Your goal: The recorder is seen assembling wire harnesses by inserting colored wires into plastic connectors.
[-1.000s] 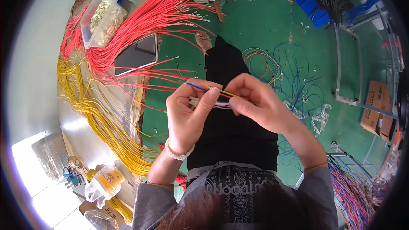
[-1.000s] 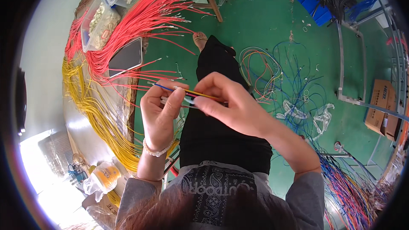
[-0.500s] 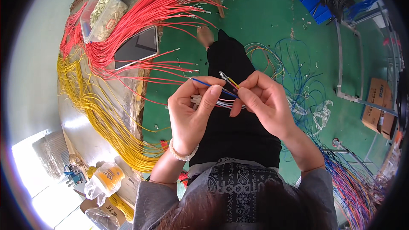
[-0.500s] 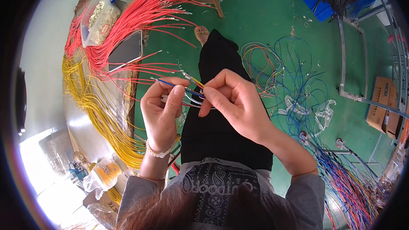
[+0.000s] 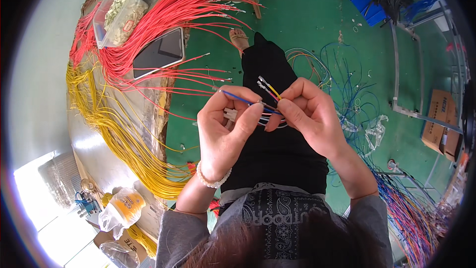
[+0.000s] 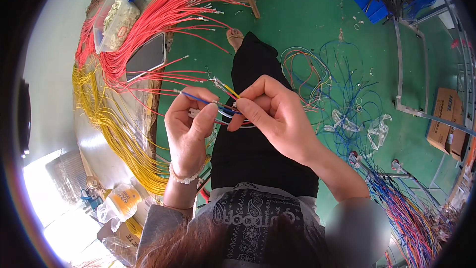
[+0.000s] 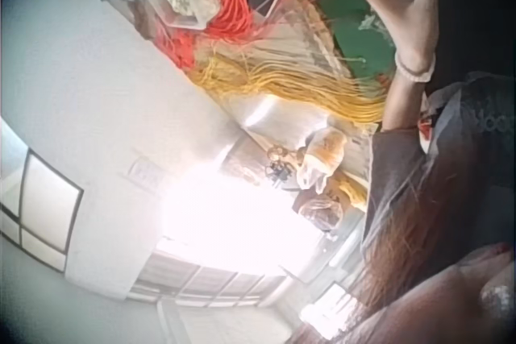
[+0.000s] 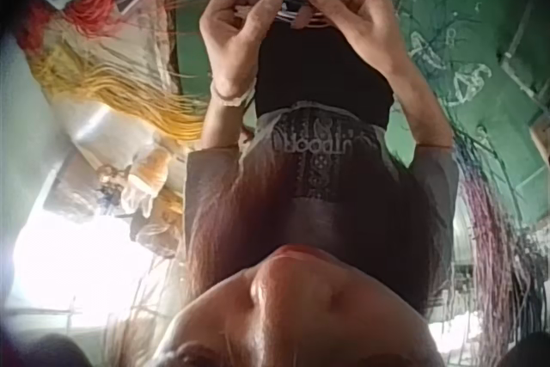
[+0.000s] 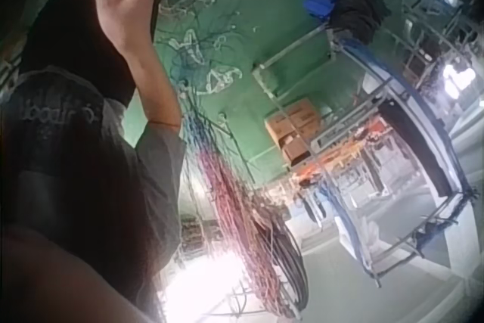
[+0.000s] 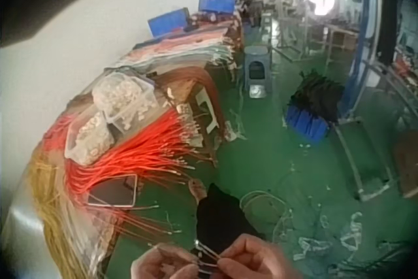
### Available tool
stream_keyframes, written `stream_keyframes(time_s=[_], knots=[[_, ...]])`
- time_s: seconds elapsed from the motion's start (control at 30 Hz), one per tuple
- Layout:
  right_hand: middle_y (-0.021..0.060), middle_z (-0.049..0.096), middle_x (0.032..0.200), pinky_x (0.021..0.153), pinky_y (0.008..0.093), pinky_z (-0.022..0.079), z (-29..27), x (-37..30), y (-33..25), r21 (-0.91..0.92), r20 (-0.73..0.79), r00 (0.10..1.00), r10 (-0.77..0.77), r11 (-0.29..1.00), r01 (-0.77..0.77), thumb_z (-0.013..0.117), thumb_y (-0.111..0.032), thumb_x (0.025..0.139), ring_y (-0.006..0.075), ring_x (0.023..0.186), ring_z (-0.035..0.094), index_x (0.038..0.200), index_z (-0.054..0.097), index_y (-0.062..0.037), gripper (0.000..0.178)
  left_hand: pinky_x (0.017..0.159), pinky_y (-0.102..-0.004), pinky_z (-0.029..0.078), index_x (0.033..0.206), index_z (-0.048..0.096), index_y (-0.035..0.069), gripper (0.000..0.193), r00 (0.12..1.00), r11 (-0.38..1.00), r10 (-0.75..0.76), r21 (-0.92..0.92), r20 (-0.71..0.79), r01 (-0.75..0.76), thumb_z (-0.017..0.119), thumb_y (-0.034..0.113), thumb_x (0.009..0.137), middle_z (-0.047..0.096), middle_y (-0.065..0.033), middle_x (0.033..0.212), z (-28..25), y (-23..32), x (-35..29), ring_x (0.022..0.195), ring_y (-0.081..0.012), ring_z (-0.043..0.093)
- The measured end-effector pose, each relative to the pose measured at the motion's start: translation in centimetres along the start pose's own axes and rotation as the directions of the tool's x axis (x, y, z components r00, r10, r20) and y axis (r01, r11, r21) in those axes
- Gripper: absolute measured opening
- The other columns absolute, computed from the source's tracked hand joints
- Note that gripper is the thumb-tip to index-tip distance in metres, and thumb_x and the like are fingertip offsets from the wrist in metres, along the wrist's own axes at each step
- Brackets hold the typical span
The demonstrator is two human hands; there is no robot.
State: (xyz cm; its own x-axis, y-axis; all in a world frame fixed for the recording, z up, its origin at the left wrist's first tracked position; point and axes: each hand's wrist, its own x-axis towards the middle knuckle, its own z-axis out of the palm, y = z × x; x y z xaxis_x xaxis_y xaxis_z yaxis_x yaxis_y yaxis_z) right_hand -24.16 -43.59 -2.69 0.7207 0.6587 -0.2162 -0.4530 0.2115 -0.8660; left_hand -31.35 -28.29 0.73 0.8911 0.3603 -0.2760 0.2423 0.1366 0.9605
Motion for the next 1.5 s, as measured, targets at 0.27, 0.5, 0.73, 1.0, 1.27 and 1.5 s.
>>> stream_keyframes(time_s=[0.27,0.5,0.73,1.0,1.27,1.5], knots=[[0.0083,0.065,0.073,0.051,0.0151,0.036,0.2,-0.3,-0.1,-0.019,0.022,1.000,0.007,1.000,-0.006,0.054,-0.017,0.094,0.0014,0.056,0.050,0.094,0.048,-0.0025,0.016,0.055,-0.0148,0.035,0.095,0.059,0.000,0.014,1.000,0.999,0.021,0.027,0.003,-0.021,0.065,0.008,0.085,0.054,0.0033,0.074,0.8,-0.1,0.4,0.062,0.0001,0.044],[0.0058,0.064,0.073,0.046,0.0158,0.031,0.2,-0.2,-0.3,-0.014,0.044,0.997,0.058,0.998,-0.058,0.054,-0.019,0.094,0.0008,0.051,0.042,0.094,0.049,-0.0024,0.018,0.061,-0.0164,0.044,0.095,0.058,-0.001,0.012,0.999,0.997,0.046,-0.066,0.006,-0.046,0.062,0.006,0.086,0.062,-0.0019,0.082,0.6,-0.5,0.1,0.070,-0.0031,0.054],[0.0018,0.059,0.070,0.041,0.0170,0.028,0.7,0.1,-0.5,0.022,-0.099,0.995,0.035,0.999,-0.033,0.050,-0.021,0.095,0.0021,0.047,0.041,0.092,0.051,-0.0024,0.018,0.056,-0.0151,0.040,0.092,0.057,0.000,0.009,0.991,0.991,0.129,0.024,-0.023,-0.128,0.062,0.003,0.085,0.059,-0.0001,0.078,0.9,-0.6,-1.0,0.063,-0.0017,0.050],[-0.0024,0.047,0.058,0.036,0.0173,0.020,0.3,-0.4,-1.5,0.041,-0.032,0.983,0.181,0.983,-0.180,0.052,-0.019,0.094,0.0010,0.042,0.035,0.090,0.051,-0.0021,0.017,0.054,-0.0186,0.030,0.116,0.036,0.007,0.046,0.991,0.874,0.088,-0.485,0.104,-0.026,0.051,0.002,0.072,0.048,-0.0067,0.085,-1.7,-0.6,-1.4,0.064,-0.0060,0.036],[0.0022,0.048,0.053,0.035,0.0180,0.018,0.2,-0.5,-1.1,0.116,0.010,0.987,0.157,0.981,-0.158,0.054,-0.022,0.093,0.0025,0.038,0.032,0.090,0.051,0.0001,0.022,0.054,-0.0192,0.031,0.114,0.041,0.007,0.031,0.992,0.884,0.081,-0.467,0.102,-0.024,0.045,0.009,0.083,0.050,-0.0124,0.095,-1.3,-0.6,-0.8,0.062,-0.0071,0.034],[0.0050,0.049,0.050,0.035,0.0192,0.019,0.0,-0.4,-1.2,0.112,0.007,0.981,0.194,0.975,-0.194,0.052,-0.017,0.092,0.0034,0.036,0.031,0.091,0.051,0.0020,0.019,0.054,-0.0188,0.031,0.115,0.040,0.007,0.031,0.983,0.859,0.104,-0.512,0.150,-0.012,0.044,0.010,0.085,0.052,-0.0148,0.096,-1.7,-1.1,-0.6,0.061,-0.0069,0.034]])
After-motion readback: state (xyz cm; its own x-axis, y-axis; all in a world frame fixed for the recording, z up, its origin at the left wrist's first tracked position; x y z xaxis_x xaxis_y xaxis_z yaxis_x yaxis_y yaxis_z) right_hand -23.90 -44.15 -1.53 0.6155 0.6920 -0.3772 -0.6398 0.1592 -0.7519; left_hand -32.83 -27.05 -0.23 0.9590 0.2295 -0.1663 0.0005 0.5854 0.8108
